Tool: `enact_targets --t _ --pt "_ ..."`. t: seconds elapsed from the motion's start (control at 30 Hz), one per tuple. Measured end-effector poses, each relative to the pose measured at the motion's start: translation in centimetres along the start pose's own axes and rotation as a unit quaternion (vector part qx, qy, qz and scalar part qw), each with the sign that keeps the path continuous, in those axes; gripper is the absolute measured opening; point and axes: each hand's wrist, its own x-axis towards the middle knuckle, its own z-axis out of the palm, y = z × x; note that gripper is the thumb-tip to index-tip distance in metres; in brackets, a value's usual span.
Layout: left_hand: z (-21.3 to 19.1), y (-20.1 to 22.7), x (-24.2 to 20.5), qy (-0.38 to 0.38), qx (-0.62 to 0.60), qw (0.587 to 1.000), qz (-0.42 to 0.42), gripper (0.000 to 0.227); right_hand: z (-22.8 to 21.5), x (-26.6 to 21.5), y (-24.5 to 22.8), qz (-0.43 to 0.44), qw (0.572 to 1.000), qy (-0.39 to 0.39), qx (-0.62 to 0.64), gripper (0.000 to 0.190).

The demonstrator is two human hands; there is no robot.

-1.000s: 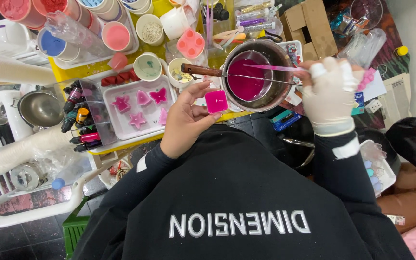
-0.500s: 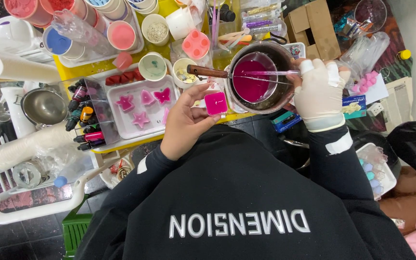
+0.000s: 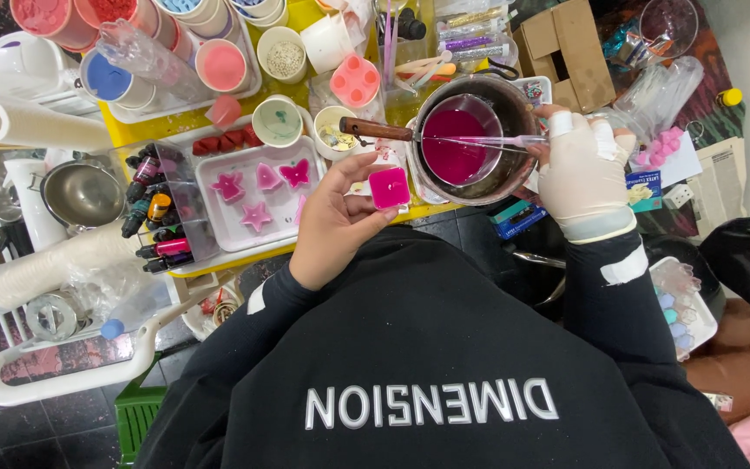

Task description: Removing wax melts from molds and using a pipette to add liquid wax to a small mold.

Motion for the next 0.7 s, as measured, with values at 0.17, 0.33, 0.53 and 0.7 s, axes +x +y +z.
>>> enact_targets --t 0.17,0.33,0.53,0.7 --pt "0.0 0.1 -0.1 0.000 0.007 1.000 0.003 0.067 -0.7 -0.1 0.2 -0.003 0.997 0.016 -0.080 0.035" --pt "-0.4 -0.2 -0.3 0.004 -0.013 1.000 0.009 0.068 -5.7 1.1 -3.2 0.020 0.996 0.057 0.066 0.035" --pt "-1.1 0.1 -1.1 0.014 -0.009 1.000 0.001 0.069 -9.8 4.3 -8.6 -0.190 0.946 -0.024 0.261 0.045" --pt "-2.0 0.0 -1.9 0.033 -0.021 0.999 -0.006 0.071 -8.7 6.0 -12.1 -0.244 0.904 -0.088 0.340 0.054"
